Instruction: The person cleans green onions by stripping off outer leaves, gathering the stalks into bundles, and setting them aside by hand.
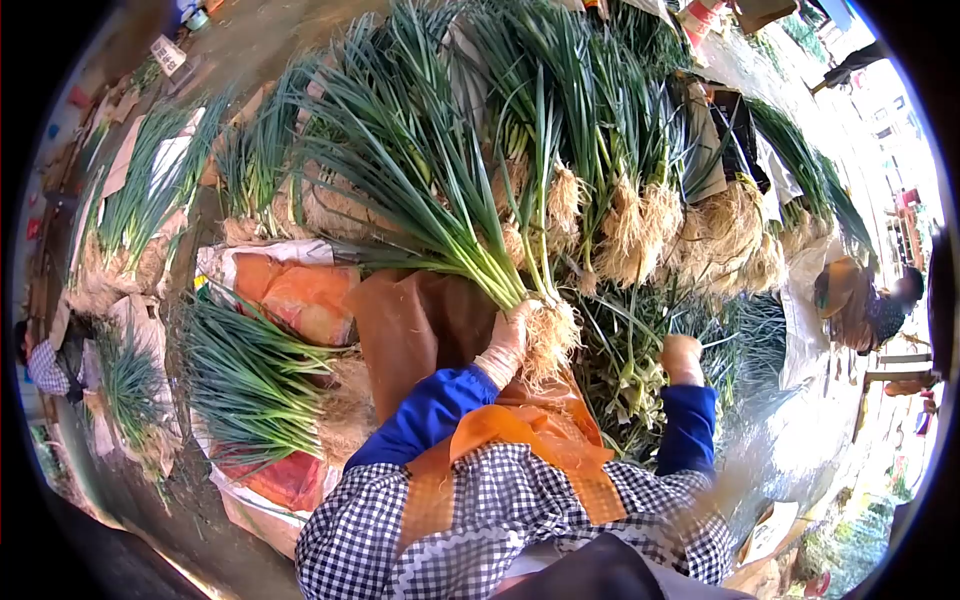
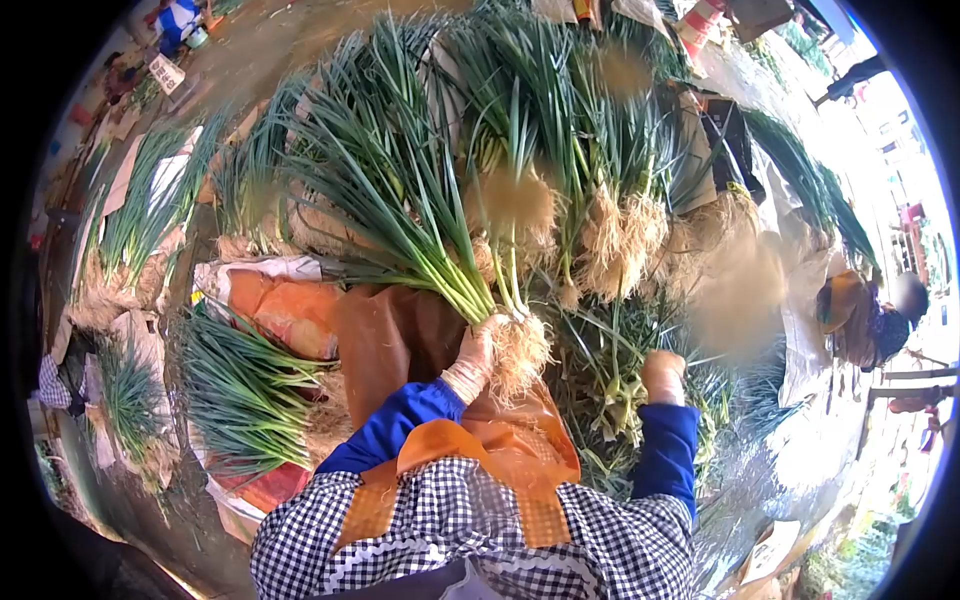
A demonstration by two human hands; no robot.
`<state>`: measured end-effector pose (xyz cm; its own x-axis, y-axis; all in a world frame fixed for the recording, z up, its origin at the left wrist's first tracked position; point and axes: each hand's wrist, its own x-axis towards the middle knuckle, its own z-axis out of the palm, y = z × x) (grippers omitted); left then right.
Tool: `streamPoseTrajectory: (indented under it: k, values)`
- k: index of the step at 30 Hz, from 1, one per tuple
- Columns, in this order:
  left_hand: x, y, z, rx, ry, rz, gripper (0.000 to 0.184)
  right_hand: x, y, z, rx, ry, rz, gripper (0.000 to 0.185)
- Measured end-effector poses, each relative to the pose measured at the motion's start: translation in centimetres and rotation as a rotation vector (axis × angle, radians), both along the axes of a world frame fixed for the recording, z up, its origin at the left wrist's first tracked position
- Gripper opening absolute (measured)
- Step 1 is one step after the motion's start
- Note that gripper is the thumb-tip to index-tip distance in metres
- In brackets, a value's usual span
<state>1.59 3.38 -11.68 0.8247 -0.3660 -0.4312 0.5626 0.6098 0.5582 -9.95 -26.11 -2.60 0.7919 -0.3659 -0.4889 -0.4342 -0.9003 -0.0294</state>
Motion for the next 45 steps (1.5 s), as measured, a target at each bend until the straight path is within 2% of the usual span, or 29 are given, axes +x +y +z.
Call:
streamPoseTrajectory:
  k: [1,2,3,5,6,8,10,11,12,13,14,16,17,18,20,22,23,27,29,30,32,33,35,37,38,39,41,42,45]
  values:
    - [0.5,0.0,1.2,0.043,-0.07,0.001,0.021,2.3,0.3,-0.4,-0.099,-0.029,0.067,0.044]
    - [0.4,0.3,3.6,0.052,-0.113,-0.017,0.021,5.8,5.0,3.8,0.089,-0.298,-0.007,0.046]
    - [0.1,0.4,3.3,0.059,-0.106,-0.016,0.021,8.7,6.1,2.3,0.229,-0.596,0.136,0.049]
    - [0.5,0.3,2.5,-0.026,-0.076,-0.075,0.02,15.2,11.8,5.2,0.37,-0.545,0.116,0.054]
    - [0.4,0.4,3.7,-0.044,0.057,-0.065,0.017,18.4,11.5,1.4,0.496,-0.526,0.157,0.055]
    - [0.2,0.2,2.6,0.017,0.026,-0.049,0.017,19.6,11.4,1.4,1.414,-0.361,-0.347,0.039]
    - [0.3,0.6,5.1,0.081,0.058,-0.027,0.016,21.7,10.0,6.5,1.323,-0.381,-0.2,0.022]
    - [0.2,0.7,5.0,0.075,0.065,-0.02,0.016,22.2,9.4,10.3,0.978,-0.456,0.026,0.015]
    - [-0.1,0.9,4.7,-0.036,0.085,-0.027,0.014,21.6,6.9,12.1,1.224,-0.707,0.043,0.012]
    - [-0.3,0.9,4.3,-0.146,0.102,-0.039,0.012,20.2,7.6,16.9,0.901,-0.91,-0.155,0.016]
    - [0.1,0.3,3.5,-0.024,0.016,-0.039,0.012,18.7,6.6,19.4,0.916,-1.096,-0.282,0.017]
    - [0.2,0.4,4.1,0.011,0.002,-0.062,0.012,15.9,-5.7,18.1,-0.141,-1.118,0.001,0.021]
    - [0.3,0.5,4.3,0.05,-0.015,-0.077,0.012,13.8,-9.1,18.5,-0.465,-1.068,-0.013,0.024]
    - [0.3,0.5,4.3,0.057,-0.028,-0.065,0.012,11.0,-11.5,18.5,-0.753,-0.881,-0.038,0.026]
    - [0.4,0.6,3.8,0.003,-0.012,-0.104,0.014,4.2,-15.3,17.6,-1.528,-0.187,0.028,0.032]
    - [0.6,0.8,3.9,-0.052,-0.08,-0.152,0.019,-2.7,-17.2,15.3,-1.776,0.255,0.112,0.037]
    - [0.6,0.9,3.7,-0.051,-0.075,-0.149,0.019,-6.0,-18.3,13.8,-1.656,0.357,0.085,0.035]
    - [0.4,0.9,0.1,-0.204,0.018,-0.224,0.026,-12.3,-14.0,1.1,-0.462,0.308,-0.464,0.032]
    - [0.5,1.9,5.0,-0.347,0.045,-0.245,0.029,-6.6,-6.0,-2.6,-0.168,0.004,-0.261,0.033]
    - [0.6,1.7,2.7,-0.343,0.096,-0.252,0.031,-1.7,2.3,2.2,0.22,-0.25,-0.477,0.037]
    - [0.6,2.5,0.0,-0.289,0.1,-0.344,0.032,3.2,8.6,1.1,0.667,-0.632,-0.345,0.037]
    - [1.2,3.1,-0.4,-0.247,0.09,-0.415,0.033,6.0,10.1,2.5,0.662,-0.583,-0.292,0.04]
    - [2.4,4.4,2.4,-0.922,0.124,-0.682,0.042,11.1,9.0,0.0,0.646,-0.594,-0.369,0.04]
    - [1.4,4.4,5.2,-0.584,0.255,-0.441,0.051,15.5,7.0,-3.6,0.186,-0.339,-0.223,0.052]
    - [1.9,4.3,9.2,-0.554,-0.11,-0.391,0.064,16.7,7.4,-2.8,0.127,-0.226,-0.187,0.055]
    - [2.1,4.8,10.1,-0.775,-0.027,-0.474,0.073,17.6,6.7,-4.1,0.175,-0.2,-0.143,0.053]
    - [1.7,5.7,11.5,-0.693,-0.001,-0.325,0.061,16.9,5.5,-4.3,0.282,-0.503,-0.149,0.045]
    - [1.6,5.9,12.2,-0.66,-0.022,-0.26,0.053,17.0,5.5,-4.0,0.576,-0.537,-0.364,0.033]
    - [2.7,5.8,7.1,-0.79,0.055,-0.421,0.031,13.2,8.5,4.3,1.201,-0.65,-0.47,0.014]
